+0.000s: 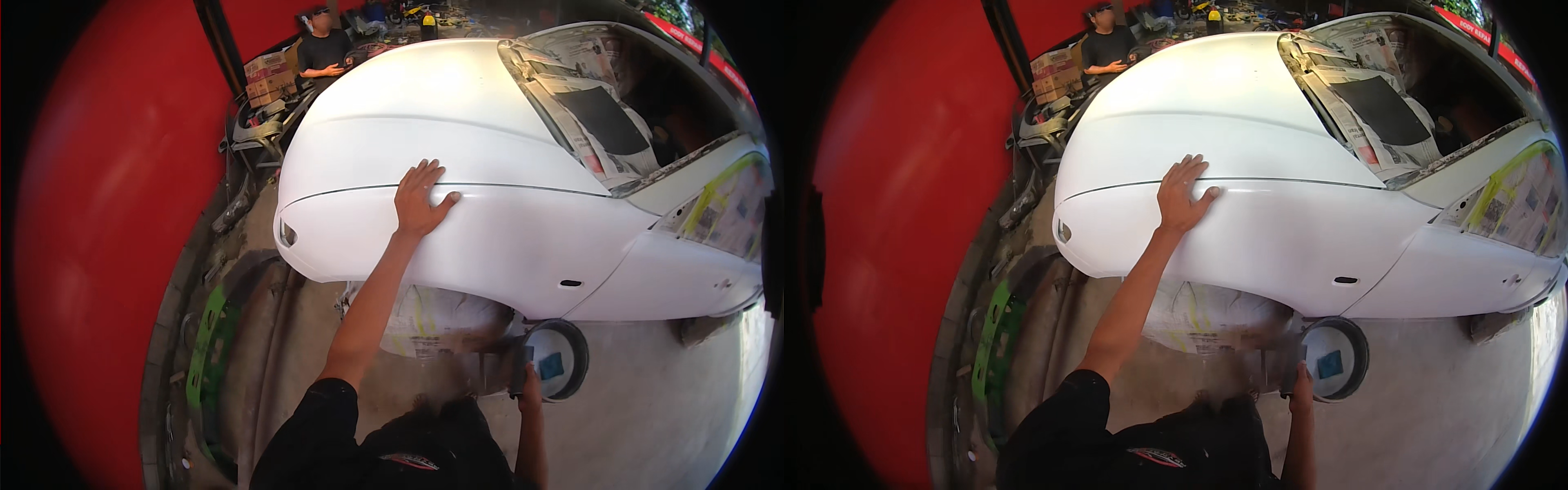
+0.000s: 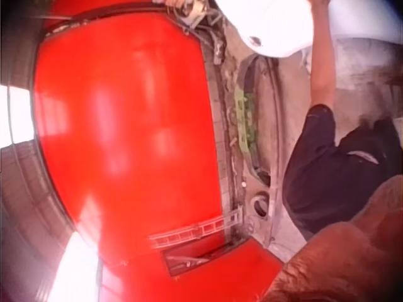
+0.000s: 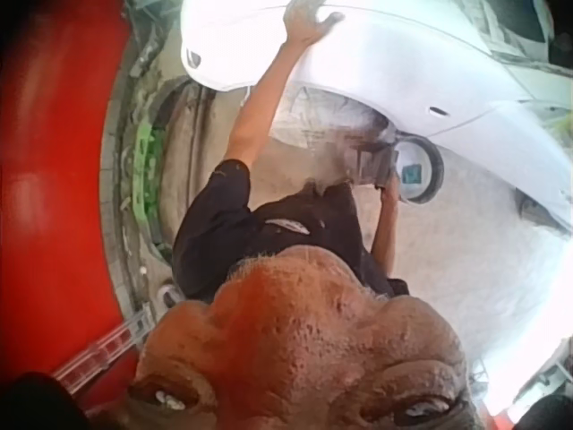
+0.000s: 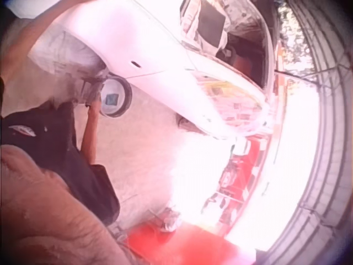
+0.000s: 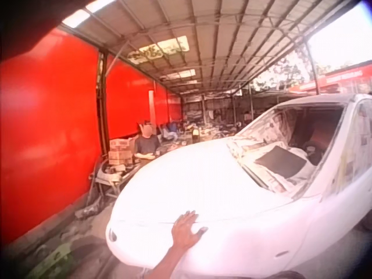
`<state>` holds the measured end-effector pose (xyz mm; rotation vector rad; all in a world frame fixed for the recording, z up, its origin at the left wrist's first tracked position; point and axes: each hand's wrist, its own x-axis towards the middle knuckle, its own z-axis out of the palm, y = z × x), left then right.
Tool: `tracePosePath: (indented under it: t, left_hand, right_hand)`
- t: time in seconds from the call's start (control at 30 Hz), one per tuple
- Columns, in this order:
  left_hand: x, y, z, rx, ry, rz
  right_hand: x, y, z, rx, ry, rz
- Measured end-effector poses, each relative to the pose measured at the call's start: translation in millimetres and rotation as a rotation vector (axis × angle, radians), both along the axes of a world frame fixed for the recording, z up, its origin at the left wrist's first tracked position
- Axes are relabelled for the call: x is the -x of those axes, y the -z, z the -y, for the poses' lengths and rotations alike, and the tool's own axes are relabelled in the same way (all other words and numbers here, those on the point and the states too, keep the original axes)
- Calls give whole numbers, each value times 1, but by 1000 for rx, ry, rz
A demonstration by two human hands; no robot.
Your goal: The person wets and sands the hood of a car using a sanding block and a sponge, feeling the surface by hand.
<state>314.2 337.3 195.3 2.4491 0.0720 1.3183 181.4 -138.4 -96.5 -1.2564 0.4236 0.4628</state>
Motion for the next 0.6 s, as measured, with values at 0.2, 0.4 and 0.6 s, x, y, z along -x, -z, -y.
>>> tracePosePath:
  t: [0.2, 0.4, 0.6]
  left_hand:
    - [-56, -18, -79, -26, -148, -354]
    - [-122, -50, -208, -120, -61, -591]
    - [-118, -42, -252, 92, -45, -642]
  right_hand:
    - [-43, 16, 82, -26, 27, -130]
    - [-112, 40, 82, 124, -35, -321]
    - [-133, 152, 66, 610, -104, 10]
